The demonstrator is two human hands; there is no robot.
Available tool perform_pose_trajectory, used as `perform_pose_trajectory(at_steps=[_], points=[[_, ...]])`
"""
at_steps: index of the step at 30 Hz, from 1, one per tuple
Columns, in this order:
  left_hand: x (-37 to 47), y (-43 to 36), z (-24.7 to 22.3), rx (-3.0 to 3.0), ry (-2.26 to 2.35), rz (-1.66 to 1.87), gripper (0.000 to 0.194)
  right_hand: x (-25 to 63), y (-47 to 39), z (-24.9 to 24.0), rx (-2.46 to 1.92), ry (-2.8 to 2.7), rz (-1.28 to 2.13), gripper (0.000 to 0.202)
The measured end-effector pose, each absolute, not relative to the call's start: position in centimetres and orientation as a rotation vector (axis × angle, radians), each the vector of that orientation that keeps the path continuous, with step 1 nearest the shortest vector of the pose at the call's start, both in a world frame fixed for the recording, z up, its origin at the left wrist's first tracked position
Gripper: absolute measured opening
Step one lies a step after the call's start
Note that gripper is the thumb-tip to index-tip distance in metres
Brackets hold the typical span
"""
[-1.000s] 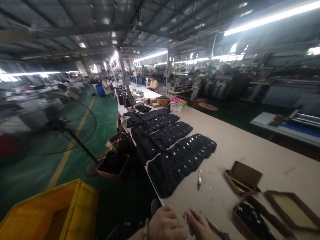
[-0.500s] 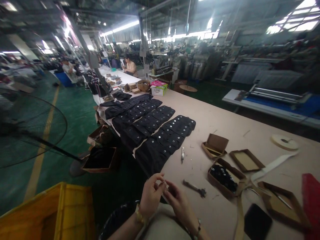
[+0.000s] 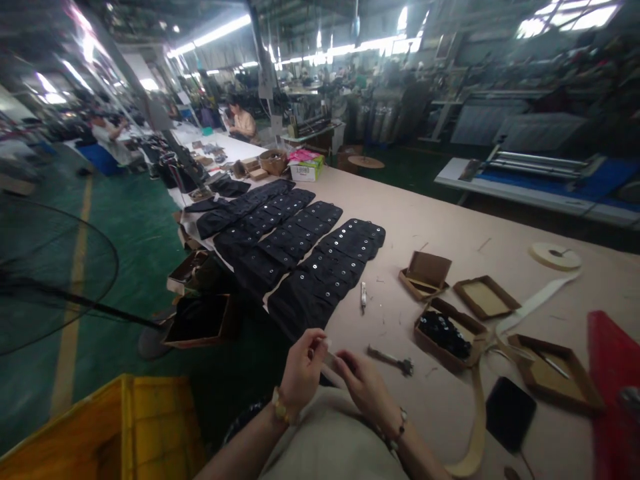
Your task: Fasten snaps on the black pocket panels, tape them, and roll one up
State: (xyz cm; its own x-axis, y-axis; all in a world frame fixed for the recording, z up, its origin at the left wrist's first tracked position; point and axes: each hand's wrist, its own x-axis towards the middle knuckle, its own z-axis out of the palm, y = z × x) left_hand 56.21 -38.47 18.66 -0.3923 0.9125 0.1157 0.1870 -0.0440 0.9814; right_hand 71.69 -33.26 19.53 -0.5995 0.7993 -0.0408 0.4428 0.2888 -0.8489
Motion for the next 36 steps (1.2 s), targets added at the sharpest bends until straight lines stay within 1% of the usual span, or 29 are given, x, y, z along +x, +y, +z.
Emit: perform_pose_trajectory(at_steps=[5, 9, 10, 14, 18, 22, 26, 31, 34, 36], points=[[54.1, -35.3, 18.0, 1.06, 1.398, 1.517, 0.022, 70.4, -32.0, 19.4, -1.177, -2.097, 1.162, 0.037], [51.4, -32.4, 17.6, 1.003, 1.264, 1.466, 0.042, 68.7, -30.7, 19.0, -1.283, -2.006, 1.139, 0.038], [50.5, -31.7, 17.5, 1.016, 1.257, 1.43, 0.043, 68.1, -30.4, 19.0, -1.305, -1.982, 1.138, 0.038], [46.4, -27.5, 15.3, 1.062, 1.288, 1.301, 0.029, 65.5, -29.4, 18.9, -1.364, -1.895, 1.127, 0.037], [43.4, -21.2, 10.6, 1.149, 1.463, 1.073, 0.021, 62.9, -29.1, 18.4, -1.464, -1.825, 1.134, 0.036], [44.1, -14.9, 6.1, 1.246, 1.57, 0.852, 0.011, 61.3, -29.3, 17.4, -1.577, -1.785, 1.137, 0.035], [46.0, -11.9, 3.8, 1.276, 1.724, 0.676, 0.007, 61.6, -29.7, 17.0, -1.647, -1.795, 1.118, 0.035], [46.2, -11.4, 4.0, 1.372, 1.857, 0.526, 0.012, 63.3, -29.3, 16.8, -1.724, -1.75, 1.09, 0.039], [46.0, -11.7, 5.7, 1.467, 1.831, 0.472, 0.022, 64.3, -28.4, 16.5, -1.737, -1.733, 1.062, 0.039], [46.0, -12.7, 7.4, 1.552, 1.734, 0.478, 0.024, 64.8, -27.7, 16.2, -1.729, -1.722, 1.054, 0.037]])
